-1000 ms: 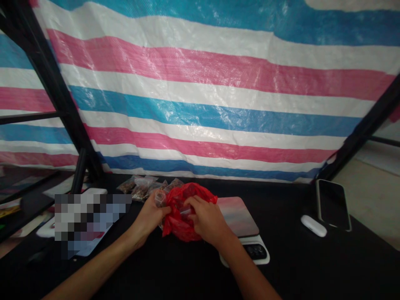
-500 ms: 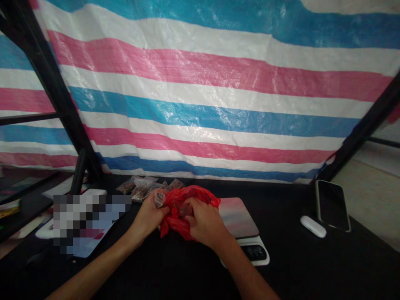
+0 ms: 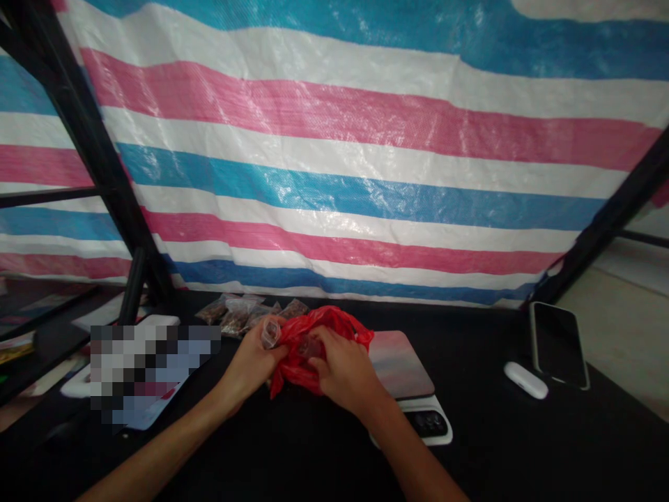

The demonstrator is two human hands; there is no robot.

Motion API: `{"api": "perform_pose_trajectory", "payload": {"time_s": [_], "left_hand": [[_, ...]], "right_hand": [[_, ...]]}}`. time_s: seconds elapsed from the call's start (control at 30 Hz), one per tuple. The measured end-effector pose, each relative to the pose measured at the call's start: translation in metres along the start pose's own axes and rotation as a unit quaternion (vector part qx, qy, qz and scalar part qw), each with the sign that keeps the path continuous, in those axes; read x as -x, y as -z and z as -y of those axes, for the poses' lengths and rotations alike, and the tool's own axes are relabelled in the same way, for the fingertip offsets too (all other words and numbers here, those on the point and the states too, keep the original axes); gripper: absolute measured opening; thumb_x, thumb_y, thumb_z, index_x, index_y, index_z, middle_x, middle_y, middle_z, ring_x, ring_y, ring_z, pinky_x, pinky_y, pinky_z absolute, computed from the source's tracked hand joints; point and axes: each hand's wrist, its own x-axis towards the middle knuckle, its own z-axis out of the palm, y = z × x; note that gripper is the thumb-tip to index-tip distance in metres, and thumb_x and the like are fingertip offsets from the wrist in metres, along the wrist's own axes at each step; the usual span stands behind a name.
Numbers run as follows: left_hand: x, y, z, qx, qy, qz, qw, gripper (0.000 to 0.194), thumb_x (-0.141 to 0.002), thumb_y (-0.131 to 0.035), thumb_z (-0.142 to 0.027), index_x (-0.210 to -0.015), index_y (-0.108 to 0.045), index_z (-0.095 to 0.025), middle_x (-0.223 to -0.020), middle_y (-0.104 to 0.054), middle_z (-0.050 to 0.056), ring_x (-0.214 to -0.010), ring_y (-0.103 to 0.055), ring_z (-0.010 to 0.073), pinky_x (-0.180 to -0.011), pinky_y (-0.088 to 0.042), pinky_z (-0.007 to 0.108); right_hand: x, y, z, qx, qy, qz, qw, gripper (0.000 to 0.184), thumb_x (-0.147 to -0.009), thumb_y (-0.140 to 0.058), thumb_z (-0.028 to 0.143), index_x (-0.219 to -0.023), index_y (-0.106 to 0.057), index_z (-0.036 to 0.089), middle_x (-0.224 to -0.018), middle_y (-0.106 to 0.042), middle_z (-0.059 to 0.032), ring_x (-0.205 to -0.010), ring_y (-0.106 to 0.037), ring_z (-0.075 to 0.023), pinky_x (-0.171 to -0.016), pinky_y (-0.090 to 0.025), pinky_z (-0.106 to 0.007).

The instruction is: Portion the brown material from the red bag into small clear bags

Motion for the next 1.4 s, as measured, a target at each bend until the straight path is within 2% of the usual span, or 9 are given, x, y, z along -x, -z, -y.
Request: {"api": "perform_pose_trajectory", "payload": {"time_s": [0.13,0.27,0.47,0.63,0.87,1.03,1.2,1.33,1.4], "left_hand": [[0.000,0.001,0.002,-0.064,-0.054,-0.021,0.996,0.027,-0.067,-0.062,-0.010,-0.092,-0.059,-0.020,-0.078,-0.065,-0.003,-0.069,-0.061,0.0152,-0.067,-0.048,0.024],[0.008,-0.003,-0.004,-0.093,-0.073,0.029,0.993,0.015,-0.077,-0.062,-0.017,-0.092,-0.064,-0.019,-0.080,-0.068,0.000,-0.073,-0.064,0.0169,-0.069,-0.048,0.025],[0.015,-0.010,-0.005,-0.070,-0.053,0.081,0.993,0.013,-0.078,-0.064,-0.016,-0.090,-0.068,-0.020,-0.085,-0.073,0.002,-0.078,-0.067,0.0192,-0.072,-0.050,0.025],[0.014,-0.014,0.001,-0.020,-0.046,0.086,0.995,0.020,-0.077,-0.073,-0.026,-0.095,-0.066,-0.020,-0.091,-0.073,0.004,-0.083,-0.068,0.0189,-0.076,-0.052,0.025],[0.005,-0.008,0.001,0.003,0.004,0.008,1.000,0.022,-0.079,-0.073,-0.038,-0.084,-0.062,-0.019,-0.075,-0.067,0.000,-0.066,-0.062,0.0153,-0.066,-0.049,0.025],[-0.002,-0.002,0.005,-0.031,0.005,-0.016,0.999,0.023,-0.080,-0.068,-0.040,-0.078,-0.056,-0.021,-0.070,-0.059,-0.002,-0.065,-0.057,0.0157,-0.066,-0.046,0.026],[-0.002,0.002,-0.005,-0.082,-0.068,-0.135,0.985,0.016,-0.082,-0.063,-0.034,-0.084,-0.054,-0.022,-0.074,-0.053,-0.004,-0.068,-0.053,0.0155,-0.068,-0.043,0.026],[0.001,0.000,-0.004,-0.080,-0.061,-0.081,0.992,0.018,-0.082,-0.064,-0.030,-0.086,-0.048,-0.022,-0.073,-0.053,-0.005,-0.067,-0.054,0.0149,-0.066,-0.044,0.027],[0.003,-0.003,0.001,-0.071,-0.029,-0.033,0.997,0.024,-0.078,-0.068,-0.026,-0.087,-0.046,-0.022,-0.074,-0.055,-0.005,-0.068,-0.056,0.0149,-0.067,-0.045,0.027]], "right_hand": [[-0.002,0.006,0.002,-0.023,0.029,-0.061,0.997,0.038,-0.088,-0.061,0.012,-0.124,-0.060,0.023,-0.122,-0.069,-0.0074,-0.106,-0.067,-0.0233,-0.092,-0.049,-0.036],[-0.001,0.007,0.007,-0.081,0.108,-0.122,0.983,0.039,-0.094,-0.053,0.013,-0.130,-0.058,0.025,-0.127,-0.063,-0.0080,-0.119,-0.060,-0.0224,-0.103,-0.048,-0.039],[0.005,0.000,0.011,-0.074,0.188,-0.089,0.975,0.046,-0.098,-0.043,0.009,-0.135,-0.059,0.032,-0.130,-0.058,-0.0068,-0.120,-0.058,-0.0199,-0.100,-0.051,-0.036],[0.004,0.000,0.008,-0.034,0.223,-0.129,0.966,0.047,-0.096,-0.043,0.006,-0.131,-0.063,0.031,-0.129,-0.060,-0.0078,-0.119,-0.058,-0.0222,-0.100,-0.050,-0.039],[0.000,0.013,0.004,-0.015,0.101,-0.212,0.972,0.039,-0.095,-0.048,0.013,-0.131,-0.058,0.026,-0.128,-0.058,-0.0110,-0.121,-0.056,-0.0254,-0.103,-0.047,-0.042],[-0.003,0.012,-0.005,0.096,0.053,-0.083,0.991,0.040,-0.084,-0.055,0.004,-0.119,-0.066,0.021,-0.119,-0.065,-0.0100,-0.113,-0.060,-0.0275,-0.098,-0.046,-0.044],[-0.004,0.008,-0.006,0.125,0.025,-0.016,0.992,0.038,-0.087,-0.056,0.008,-0.122,-0.066,0.019,-0.119,-0.067,-0.0102,-0.111,-0.062,-0.0275,-0.099,-0.044,-0.042],[-0.005,0.014,-0.007,0.156,-0.018,-0.059,0.986,0.045,-0.087,-0.050,0.005,-0.128,-0.063,0.020,-0.129,-0.062,-0.0106,-0.108,-0.064,-0.0265,-0.095,-0.045,-0.039],[-0.005,0.017,-0.008,0.189,-0.041,-0.037,0.980,0.046,-0.086,-0.049,0.003,-0.127,-0.064,0.019,-0.129,-0.063,-0.0116,-0.103,-0.066,-0.0274,-0.091,-0.045,-0.039]]}}
